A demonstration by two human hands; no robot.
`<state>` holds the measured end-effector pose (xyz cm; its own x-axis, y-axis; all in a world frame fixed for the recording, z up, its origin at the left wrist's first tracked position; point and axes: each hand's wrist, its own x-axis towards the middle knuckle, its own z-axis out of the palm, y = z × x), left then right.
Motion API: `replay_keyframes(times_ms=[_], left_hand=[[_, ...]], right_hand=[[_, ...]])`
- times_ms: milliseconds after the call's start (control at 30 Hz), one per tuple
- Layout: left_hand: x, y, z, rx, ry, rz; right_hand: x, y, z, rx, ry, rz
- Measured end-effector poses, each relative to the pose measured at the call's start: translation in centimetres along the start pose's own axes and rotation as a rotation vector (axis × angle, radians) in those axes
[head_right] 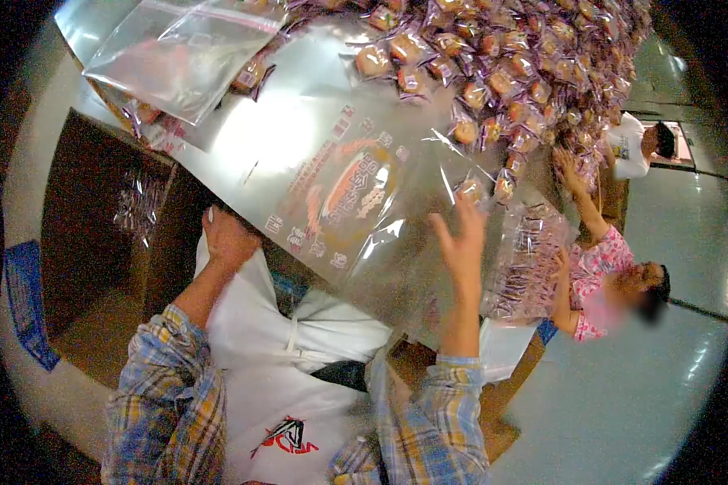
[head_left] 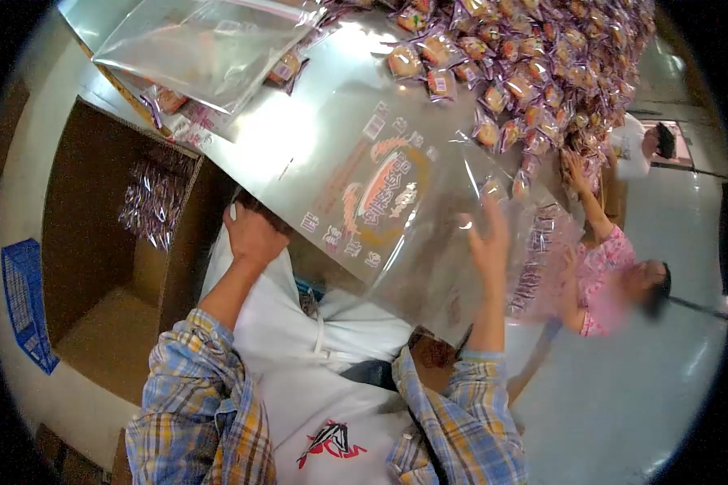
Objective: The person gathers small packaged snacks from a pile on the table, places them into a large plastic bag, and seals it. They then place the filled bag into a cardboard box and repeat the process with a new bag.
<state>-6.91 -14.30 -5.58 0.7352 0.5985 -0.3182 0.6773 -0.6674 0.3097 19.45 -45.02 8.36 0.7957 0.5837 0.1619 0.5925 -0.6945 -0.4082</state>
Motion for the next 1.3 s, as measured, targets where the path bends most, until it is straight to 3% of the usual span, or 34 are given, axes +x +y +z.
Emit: replay_keyframes(times_ms=[67,133,233,267,400,500,533,667,767,900,967,1100,1300], left_hand=[[0.4,-0.9,0.8,-0.019,-0.030,-0.015],[0.8,-1.7,2.2,0.055,-0.070,-0.035],[0.9,-0.5,-0.5,0.155,-0.250,-0.051],[1.2,-0.4,-1.0,0.194,-0.324,-0.037],[1.4,-1.3,0.0,0.059,-0.066,0.044],[1.9,-0.9,-0.2,0.114,-0.137,0.006],[2.6,-1.3,0.4,0.165,-0.248,-0.030],[2.4,-1.3,0.3,-0.094,-0.051,0.026],[2.5,-4.0,3.8,0.060,0.095,0.097],[2.1,-2.5,2.8,0.070,0.369,0.238],[2.3,-4.4,5.0,0.086,0.228,0.271],[1.8,-5.6,4.9,0.197,0.342,0.324],[1.4,-4.2,3.8,0.152,0.255,0.252]], right_hand=[[-0.8,-0.6,-2.7,0.088,0.140,0.077],[-1.6,-3.2,-4.5,0.323,0.254,0.301],[-1.8,-9.1,-4.6,0.915,0.077,0.066],[-2.6,-11.5,-4.6,1.061,-0.087,0.006],[-4.2,-19.9,-2.5,1.489,-0.655,-0.245],[-3.8,-23.6,0.0,1.724,-0.818,-0.353],[-3.7,-24.2,0.9,1.776,-0.843,-0.372],[-2.6,-25.2,2.8,1.909,-0.863,-0.371],[-1.9,-25.1,3.3,2.026,-0.844,-0.355],[-1.0,-24.3,4.0,2.113,-0.839,-0.339],[-0.7,-23.9,4.3,2.145,-0.838,-0.330],[0.3,-22.8,4.2,2.259,-0.827,-0.326],[0.9,-21.6,4.3,2.310,-0.768,-0.368]])
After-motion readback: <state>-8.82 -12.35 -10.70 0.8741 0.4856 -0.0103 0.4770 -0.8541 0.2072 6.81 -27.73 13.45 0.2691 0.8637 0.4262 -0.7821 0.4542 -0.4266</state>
